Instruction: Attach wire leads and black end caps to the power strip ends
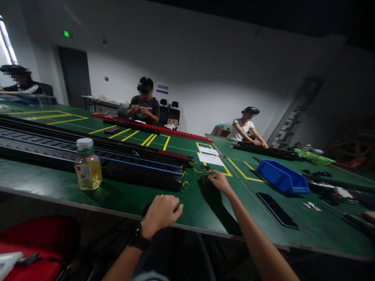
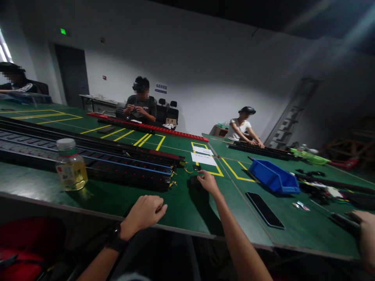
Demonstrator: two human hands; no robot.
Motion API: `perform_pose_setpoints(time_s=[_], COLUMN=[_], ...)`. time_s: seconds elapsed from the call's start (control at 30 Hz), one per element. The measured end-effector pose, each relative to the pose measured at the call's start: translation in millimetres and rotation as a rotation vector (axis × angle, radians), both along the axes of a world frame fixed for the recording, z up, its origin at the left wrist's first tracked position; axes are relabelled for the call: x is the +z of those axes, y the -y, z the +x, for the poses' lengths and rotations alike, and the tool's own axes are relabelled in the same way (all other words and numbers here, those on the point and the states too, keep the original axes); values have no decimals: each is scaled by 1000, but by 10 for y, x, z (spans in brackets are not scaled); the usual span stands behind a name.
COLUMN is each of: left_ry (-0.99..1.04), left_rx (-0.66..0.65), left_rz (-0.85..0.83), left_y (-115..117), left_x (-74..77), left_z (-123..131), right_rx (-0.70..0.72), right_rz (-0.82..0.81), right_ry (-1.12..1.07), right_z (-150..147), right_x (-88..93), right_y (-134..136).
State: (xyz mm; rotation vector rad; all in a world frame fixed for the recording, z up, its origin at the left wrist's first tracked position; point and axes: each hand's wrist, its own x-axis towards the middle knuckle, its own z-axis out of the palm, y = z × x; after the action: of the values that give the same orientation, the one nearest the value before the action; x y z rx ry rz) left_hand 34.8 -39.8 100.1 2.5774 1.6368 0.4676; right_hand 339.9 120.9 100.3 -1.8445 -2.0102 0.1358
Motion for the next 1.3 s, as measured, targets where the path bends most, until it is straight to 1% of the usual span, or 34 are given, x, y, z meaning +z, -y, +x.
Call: perform_pose_setpoints(time_s=[0.1, 0.17, 0.27, 0.33, 0.4, 0.47, 0.5, 0.6, 0.67, 0.73, 0.83, 1.0, 1.13, 1.23, 1.3], left_ry=[-3, -14, -32, -38, -36, -31, -30, -35, -42, -46, -49, -35, -20, -12, -8], left_rx=[1, -1, -5, -2, 2, 6, 6, 3, 0, 3, 6, 4, -2, -6, -6], left_rz=[-3, -4, -2, -5, -9, -12, -12, -7, -1, 4, 2, 19, 30, 25, 21], left_y=[-7, -11, -10, -6, -3, -2, -3, -9, -11, -9, -2, -2, -8, -8, -5], left_x=[-1, 2, 15, 25, 32, 32, 29, 18, 14, 16, 21, 3, -14, -14, -15], left_z=[1, 1, 2, 3, 4, 3, 2, 0, -1, -2, -1, -1, -7, -9, -8], right_rx=[-69, -113, -167, -186, -184, -141, -98, 112, 209, 245, 241, 219, 228, 226, 186], right_rz=[-13, -31, -73, -90, -86, -69, -60, -46, -40, -39, -45, -60, -46, -24, -7], right_ry=[23, 52, 108, 139, 157, 157, 151, 123, 123, 145, 188, 209, 180, 153, 157], right_z=[246, 360, 435, 407, 305, 126, 11, -395, -671, -910, -1154, -1319, -1384, -1383, -1318], right_x=[-52, -65, -35, 13, 73, 139, 172, 265, 313, 345, 367, 396, 434, 444, 433], right_y=[132, 205, 267, 284, 301, 331, 354, 444, 496, 519, 484, 370, 375, 401, 396])
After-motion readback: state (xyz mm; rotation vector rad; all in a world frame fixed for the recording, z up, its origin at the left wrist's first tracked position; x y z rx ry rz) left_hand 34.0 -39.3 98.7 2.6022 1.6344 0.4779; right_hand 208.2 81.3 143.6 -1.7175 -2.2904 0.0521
